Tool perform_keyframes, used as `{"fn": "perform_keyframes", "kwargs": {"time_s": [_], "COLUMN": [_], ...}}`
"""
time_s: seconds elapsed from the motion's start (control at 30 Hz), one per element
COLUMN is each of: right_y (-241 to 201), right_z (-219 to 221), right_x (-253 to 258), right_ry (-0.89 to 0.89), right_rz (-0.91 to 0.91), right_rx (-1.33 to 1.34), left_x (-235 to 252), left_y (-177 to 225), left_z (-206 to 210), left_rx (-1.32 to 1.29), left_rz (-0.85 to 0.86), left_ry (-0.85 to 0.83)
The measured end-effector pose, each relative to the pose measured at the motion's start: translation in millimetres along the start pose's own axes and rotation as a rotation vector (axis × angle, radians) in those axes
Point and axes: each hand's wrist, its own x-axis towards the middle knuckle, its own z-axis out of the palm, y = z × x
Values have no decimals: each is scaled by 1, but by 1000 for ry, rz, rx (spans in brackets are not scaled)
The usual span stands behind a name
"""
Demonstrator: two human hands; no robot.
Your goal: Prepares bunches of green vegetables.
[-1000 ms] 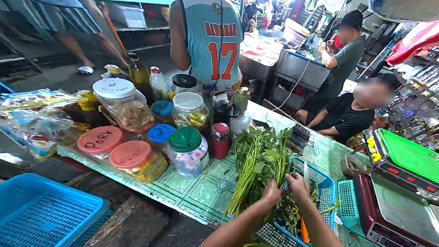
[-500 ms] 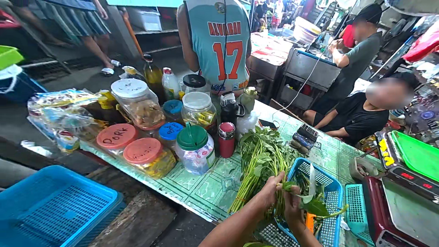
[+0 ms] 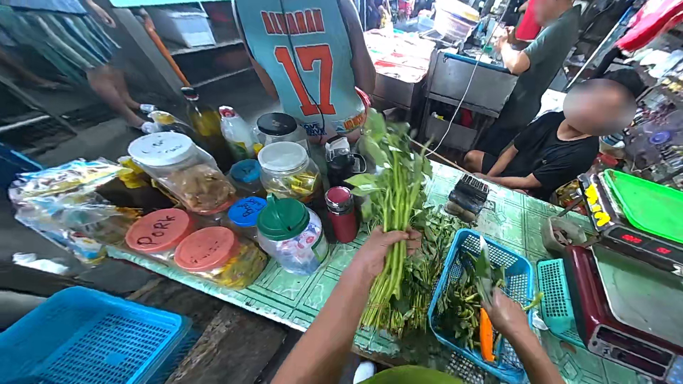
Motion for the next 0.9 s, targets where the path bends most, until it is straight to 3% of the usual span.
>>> {"fn": "perform_keyframes", "kwargs": {"time_s": [0.07,0.13,0.23,0.3,0.37,0.5,0.6,0.7,0.8,0.9], "right_y": [-15,-44,-105,-142,-172,-204,-207,-196,-172,-137], "right_z": [7,17,53,93,123,148,146,130,87,35], "right_x": [0,-3,2,3,-2,-12,-10,-14,-26,-26], "right_ry": [-50,-44,-337,-469,-446,-335,-315,-277,-230,-157], "right_rz": [15,-166,-297,-215,-98,-49,-8,40,-8,-140], "right_rx": [-154,0,281,493,614,427,511,889,1122,1102], "left_x": [-6,-12,-23,-29,-36,-56,-67,-72,-68,-59], "left_y": [8,12,14,14,15,27,37,42,45,47], "left_z": [-19,-33,-41,-45,-48,-48,-53,-66,-75,-69], "left_rx": [15,10,-67,-119,-134,-84,-28,-14,-31,11], "left_rz": [32,50,71,94,125,177,190,244,284,273], "left_ry": [36,76,106,80,48,58,84,33,-15,25]}}
